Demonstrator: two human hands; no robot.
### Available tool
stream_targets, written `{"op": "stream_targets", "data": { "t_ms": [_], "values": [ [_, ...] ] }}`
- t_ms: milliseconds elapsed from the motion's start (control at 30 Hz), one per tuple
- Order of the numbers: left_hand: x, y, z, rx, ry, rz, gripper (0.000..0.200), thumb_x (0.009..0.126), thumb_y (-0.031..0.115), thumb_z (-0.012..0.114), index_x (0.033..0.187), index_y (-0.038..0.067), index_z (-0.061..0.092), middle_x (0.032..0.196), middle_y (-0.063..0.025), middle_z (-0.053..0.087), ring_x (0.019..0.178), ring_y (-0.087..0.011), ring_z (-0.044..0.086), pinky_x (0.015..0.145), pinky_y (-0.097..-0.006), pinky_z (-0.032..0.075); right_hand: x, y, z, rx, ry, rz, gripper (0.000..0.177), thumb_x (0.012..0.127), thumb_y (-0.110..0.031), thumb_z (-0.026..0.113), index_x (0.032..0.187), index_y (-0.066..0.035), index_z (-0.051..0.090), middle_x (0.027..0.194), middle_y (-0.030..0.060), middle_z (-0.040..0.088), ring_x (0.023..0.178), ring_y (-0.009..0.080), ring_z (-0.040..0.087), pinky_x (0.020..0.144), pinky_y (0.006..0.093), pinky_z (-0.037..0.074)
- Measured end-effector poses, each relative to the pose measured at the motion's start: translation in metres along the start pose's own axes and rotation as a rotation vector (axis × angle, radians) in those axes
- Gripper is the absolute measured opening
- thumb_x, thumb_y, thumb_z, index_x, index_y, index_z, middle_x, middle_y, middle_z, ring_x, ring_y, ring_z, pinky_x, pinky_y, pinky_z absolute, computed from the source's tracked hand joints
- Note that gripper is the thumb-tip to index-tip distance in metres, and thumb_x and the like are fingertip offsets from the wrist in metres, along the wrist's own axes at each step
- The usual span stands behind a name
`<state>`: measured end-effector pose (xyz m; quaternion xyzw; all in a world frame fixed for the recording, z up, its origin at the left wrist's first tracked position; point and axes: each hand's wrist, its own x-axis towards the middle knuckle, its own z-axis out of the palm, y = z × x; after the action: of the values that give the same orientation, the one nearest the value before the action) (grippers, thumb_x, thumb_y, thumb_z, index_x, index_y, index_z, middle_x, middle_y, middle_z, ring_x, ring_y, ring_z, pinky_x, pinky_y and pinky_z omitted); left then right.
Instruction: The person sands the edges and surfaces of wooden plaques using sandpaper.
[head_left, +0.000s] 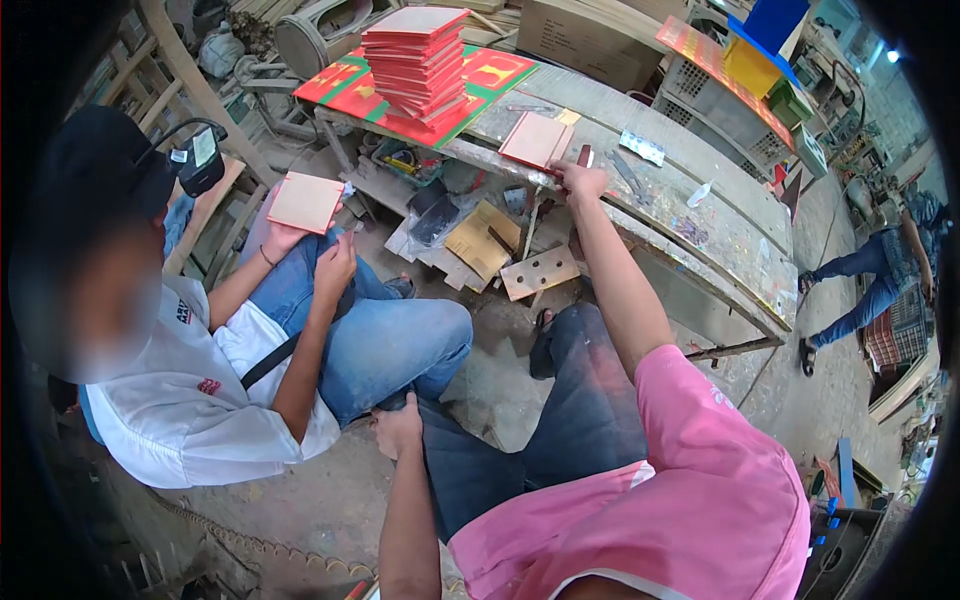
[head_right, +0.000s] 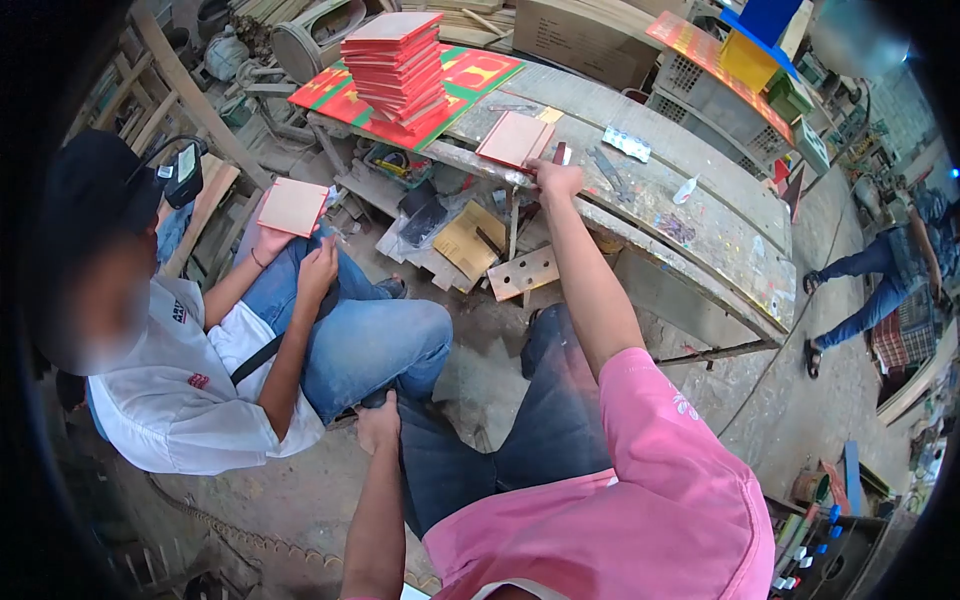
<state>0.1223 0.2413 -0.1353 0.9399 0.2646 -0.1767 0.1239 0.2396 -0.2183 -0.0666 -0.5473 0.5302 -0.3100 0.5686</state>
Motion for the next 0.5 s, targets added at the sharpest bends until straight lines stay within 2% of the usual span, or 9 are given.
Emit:
{"op": "stream_targets", "data": {
  "t_ms": [100, 167, 200, 267, 300, 333, 400, 433, 500],
  "values": [
    [-0.001, 0.0, -0.002, 0.001, -0.029, -0.023, 0.087, 0.071, 0.059, 0.067, 0.132, 0.001, 0.045, 0.123, -0.0246, 0.055, 0.113, -0.0365, 0.056, 0.094, -0.0453, 0.046, 0.001, -0.001, 0.001, 0.055, -0.012, 0.078, 0.023, 0.067, -0.007, 0.083, 0.061, 0.003, 0.063, 0.062, 0.0095, 0.063, 0.044, 0.0146, 0.056, 0.035, 0.0285, 0.042],
    [0.001, 0.0, 0.001, 0.024, 0.003, -0.019, 0.087, 0.071, 0.06, 0.067, 0.132, 0.001, 0.045, 0.119, -0.023, 0.058, 0.111, -0.0363, 0.058, 0.093, -0.0452, 0.046, -0.002, -0.005, -0.002, 0.26, -0.103, 0.095, 0.022, 0.068, -0.001, 0.081, 0.067, 0.002, 0.059, 0.062, 0.0085, 0.061, 0.042, 0.0138, 0.053, 0.035, 0.0276, 0.041],
    [-0.001, 0.001, 0.0, 0.025, 0.001, -0.012, 0.087, 0.071, 0.06, 0.067, 0.132, 0.001, 0.045, 0.119, -0.023, 0.058, 0.111, -0.0363, 0.058, 0.093, -0.0452, 0.046, -0.006, -0.009, -0.005, 0.262, -0.096, 0.094, 0.022, 0.068, -0.001, 0.081, 0.067, 0.002, 0.059, 0.062, 0.0085, 0.061, 0.042, 0.0138, 0.053, 0.035, 0.0276, 0.041],
    [-0.006, 0.002, -0.004, 0.02, -0.007, -0.022, 0.086, 0.071, 0.06, 0.066, 0.13, 0.001, 0.046, 0.118, -0.0221, 0.06, 0.109, -0.0362, 0.059, 0.093, -0.0453, 0.047, -0.018, -0.015, -0.016, 0.361, -0.154, -0.006, 0.026, 0.069, 0.001, 0.079, 0.074, -0.001, 0.054, 0.064, 0.0068, 0.059, 0.041, 0.013, 0.051, 0.036, 0.0265, 0.041],
    [-0.005, 0.002, -0.003, 0.026, -0.01, -0.014, 0.086, 0.071, 0.06, 0.066, 0.13, 0.001, 0.046, 0.118, -0.0221, 0.06, 0.109, -0.0362, 0.059, 0.093, -0.0453, 0.047, -0.022, -0.017, -0.021, 0.363, -0.179, -0.027, 0.032, 0.071, 0.002, 0.078, 0.079, -0.007, 0.048, 0.065, 0.0054, 0.06, 0.043, 0.0121, 0.05, 0.038, 0.0255, 0.04],
    [-0.004, 0.0, -0.002, 0.025, -0.012, -0.006, 0.085, 0.071, 0.06, 0.066, 0.129, 0.001, 0.047, 0.118, -0.0223, 0.06, 0.108, -0.0365, 0.059, 0.092, -0.0455, 0.047, -0.027, -0.018, -0.029, 0.363, -0.169, -0.023, 0.032, 0.071, 0.002, 0.078, 0.079, -0.007, 0.048, 0.065, 0.0054, 0.06, 0.043, 0.0121, 0.05, 0.038, 0.0255, 0.04],
    [-0.001, -0.002, -0.002, 0.028, -0.018, 0.006, 0.084, 0.071, 0.06, 0.066, 0.128, 0.001, 0.048, 0.118, -0.0224, 0.059, 0.108, -0.0368, 0.06, 0.092, -0.0457, 0.047, -0.039, -0.018, -0.046, 0.516, -0.267, -0.15, 0.031, 0.071, 0.002, 0.077, 0.074, -0.006, 0.047, 0.064, 0.0052, 0.057, 0.044, 0.0112, 0.05, 0.039, 0.026, 0.042],
    [-0.001, -0.002, -0.002, 0.032, -0.015, 0.005, 0.083, 0.071, 0.061, 0.066, 0.126, 0.001, 0.049, 0.118, -0.0226, 0.059, 0.108, -0.0367, 0.059, 0.092, -0.0458, 0.047, -0.046, -0.017, -0.058, 0.514, -0.257, -0.148, 0.031, 0.071, 0.002, 0.077, 0.074, -0.006, 0.047, 0.064, 0.0052, 0.057, 0.044, 0.0112, 0.05, 0.039, 0.026, 0.042],
    [0.0, -0.004, 0.003, 0.024, 0.035, 0.029, 0.081, 0.071, 0.062, 0.065, 0.122, 0.0, 0.052, 0.117, -0.0229, 0.06, 0.108, -0.0365, 0.059, 0.091, -0.046, 0.047, -0.065, -0.017, -0.091, 0.447, -0.385, -0.217, 0.033, 0.072, 0.0, 0.076, 0.073, -0.008, 0.044, 0.063, 0.0039, 0.056, 0.045, 0.01, 0.049, 0.039, 0.0254, 0.041]
  ]
}}
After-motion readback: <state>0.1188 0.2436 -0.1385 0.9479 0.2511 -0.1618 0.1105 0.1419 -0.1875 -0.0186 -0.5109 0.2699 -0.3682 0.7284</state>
